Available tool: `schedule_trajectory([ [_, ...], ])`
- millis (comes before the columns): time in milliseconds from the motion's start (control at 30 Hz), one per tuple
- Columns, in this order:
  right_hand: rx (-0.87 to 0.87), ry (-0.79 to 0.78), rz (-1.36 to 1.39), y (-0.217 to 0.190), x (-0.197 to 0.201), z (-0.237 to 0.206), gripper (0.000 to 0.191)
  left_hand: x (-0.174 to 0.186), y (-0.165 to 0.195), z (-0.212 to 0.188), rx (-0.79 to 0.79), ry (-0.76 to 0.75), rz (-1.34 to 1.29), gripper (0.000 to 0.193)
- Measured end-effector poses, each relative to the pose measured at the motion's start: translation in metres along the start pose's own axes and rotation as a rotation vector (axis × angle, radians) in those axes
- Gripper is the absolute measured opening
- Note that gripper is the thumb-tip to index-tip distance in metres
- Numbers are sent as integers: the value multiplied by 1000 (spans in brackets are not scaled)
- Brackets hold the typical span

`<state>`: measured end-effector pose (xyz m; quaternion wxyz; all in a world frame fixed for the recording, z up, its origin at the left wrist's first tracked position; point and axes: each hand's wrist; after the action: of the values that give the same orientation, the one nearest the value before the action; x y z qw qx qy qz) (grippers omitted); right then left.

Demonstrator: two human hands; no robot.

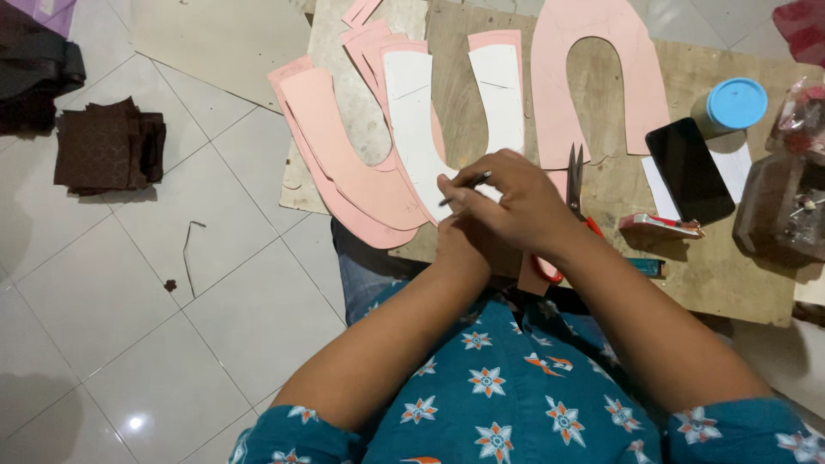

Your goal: The person uses red-handled scissors to cut a U-shaped piece of pink foam or fabric along a traced outline. They align a white paper template on the material, trace the shape with a pen, and then cut through the layered material to produce matching pieces.

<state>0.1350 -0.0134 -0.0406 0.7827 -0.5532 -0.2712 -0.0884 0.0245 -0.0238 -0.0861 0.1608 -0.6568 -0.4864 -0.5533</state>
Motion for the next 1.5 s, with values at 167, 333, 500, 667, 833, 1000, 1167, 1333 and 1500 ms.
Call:
schedule_trajectory([
  [167,-50,-136,-51,13,-15,6,17,-24,0,5,-15,131,304,74],
  [333,-46,-133,-57,18,-18,5,15,-19,3,6,-13,-10,370,80],
  [500,-2,-107,-42,18,-20,7,19,-18,1,6,-45,-138,303,65],
  [667,-53,-77,-59,21,-21,19,18,-58,-11,24,34,-16,154,45],
  [833,-79,-21,-27,19,-25,29,19,-73,-16,15,-76,-204,478,32],
  [1000,-124,31,27,14,-28,41,21,-53,-19,-2,-178,-160,575,30],
  [1167,-190,68,110,8,-31,51,22,-48,-19,-3,-140,-86,528,25],
  [1333,-133,56,65,-2,-29,56,19,-50,-20,-3,-156,-126,531,29],
  [1500,-35,173,255,-5,-22,44,13,-38,-16,5,173,342,-40,86],
])
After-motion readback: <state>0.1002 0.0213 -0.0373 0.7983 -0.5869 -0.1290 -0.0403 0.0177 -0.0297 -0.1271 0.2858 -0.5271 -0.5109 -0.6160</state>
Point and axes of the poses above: each hand's wrist, its own z-axis towards the middle knuckle, its own x-axis out of the back of the hand, y = z × x, and after that the axes turned 9 degrees about z, right-handed
